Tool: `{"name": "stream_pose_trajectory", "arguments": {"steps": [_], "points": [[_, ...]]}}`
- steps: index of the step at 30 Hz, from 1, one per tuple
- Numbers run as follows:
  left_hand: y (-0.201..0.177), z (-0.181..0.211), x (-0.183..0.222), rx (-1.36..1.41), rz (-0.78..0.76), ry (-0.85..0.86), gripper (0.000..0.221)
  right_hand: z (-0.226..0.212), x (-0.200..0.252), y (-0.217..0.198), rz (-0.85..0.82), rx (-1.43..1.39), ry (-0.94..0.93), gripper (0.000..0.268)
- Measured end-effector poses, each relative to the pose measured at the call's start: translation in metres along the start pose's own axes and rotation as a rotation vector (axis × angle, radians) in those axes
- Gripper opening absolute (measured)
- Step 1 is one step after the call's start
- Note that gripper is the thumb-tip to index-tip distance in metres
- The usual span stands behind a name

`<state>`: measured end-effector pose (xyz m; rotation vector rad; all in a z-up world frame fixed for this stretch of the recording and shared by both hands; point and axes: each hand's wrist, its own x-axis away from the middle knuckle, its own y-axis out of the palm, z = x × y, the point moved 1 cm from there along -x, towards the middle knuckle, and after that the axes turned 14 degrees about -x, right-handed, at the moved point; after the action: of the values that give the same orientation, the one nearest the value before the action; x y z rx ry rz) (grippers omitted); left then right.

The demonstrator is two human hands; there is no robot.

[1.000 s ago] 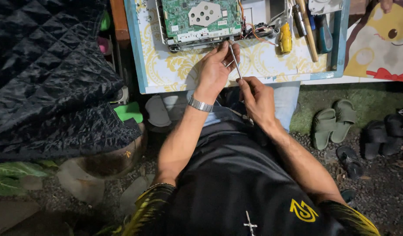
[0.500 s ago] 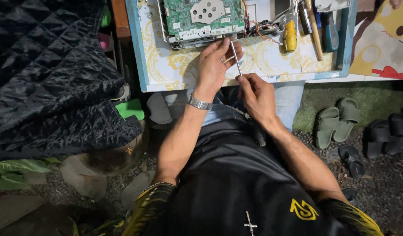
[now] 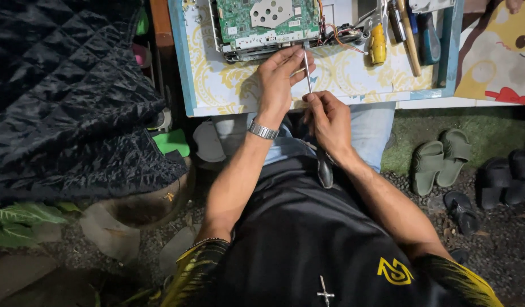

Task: Connecting and routing internal wiring and components on a circuit board inside an electronic device casing during a repair process.

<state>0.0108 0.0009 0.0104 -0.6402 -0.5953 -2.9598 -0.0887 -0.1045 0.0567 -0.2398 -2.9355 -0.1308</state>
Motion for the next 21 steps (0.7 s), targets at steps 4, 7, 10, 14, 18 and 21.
{"name": "stream_pose_trajectory", "arguments": {"steps": [4, 7, 10, 14, 18, 21], "points": [[-0.003, -0.005, 0.0, 0.012, -0.009, 0.019, 0.025, 0.005, 0.0, 0.002, 0.008, -0.033, 0.001, 0.024], [0.0, -0.001, 0.003, 0.016, -0.004, 0.016, 0.028, 0.001, 0.0, 0.004, 0.002, -0.018, 0.0, 0.023], [-0.002, -0.004, 0.001, 0.035, -0.007, 0.029, 0.024, -0.005, 0.002, 0.007, 0.007, -0.012, -0.006, 0.023], [-0.004, -0.007, 0.002, 0.059, -0.032, 0.075, 0.021, -0.011, 0.004, 0.009, -0.005, 0.032, -0.084, 0.023], [-0.001, -0.004, 0.003, 0.065, -0.018, 0.04, 0.022, -0.011, 0.001, 0.01, 0.04, 0.051, -0.024, 0.021], [-0.002, -0.001, 0.008, 0.043, -0.014, 0.025, 0.023, -0.006, -0.002, 0.012, 0.065, -0.007, 0.012, 0.021]]}}
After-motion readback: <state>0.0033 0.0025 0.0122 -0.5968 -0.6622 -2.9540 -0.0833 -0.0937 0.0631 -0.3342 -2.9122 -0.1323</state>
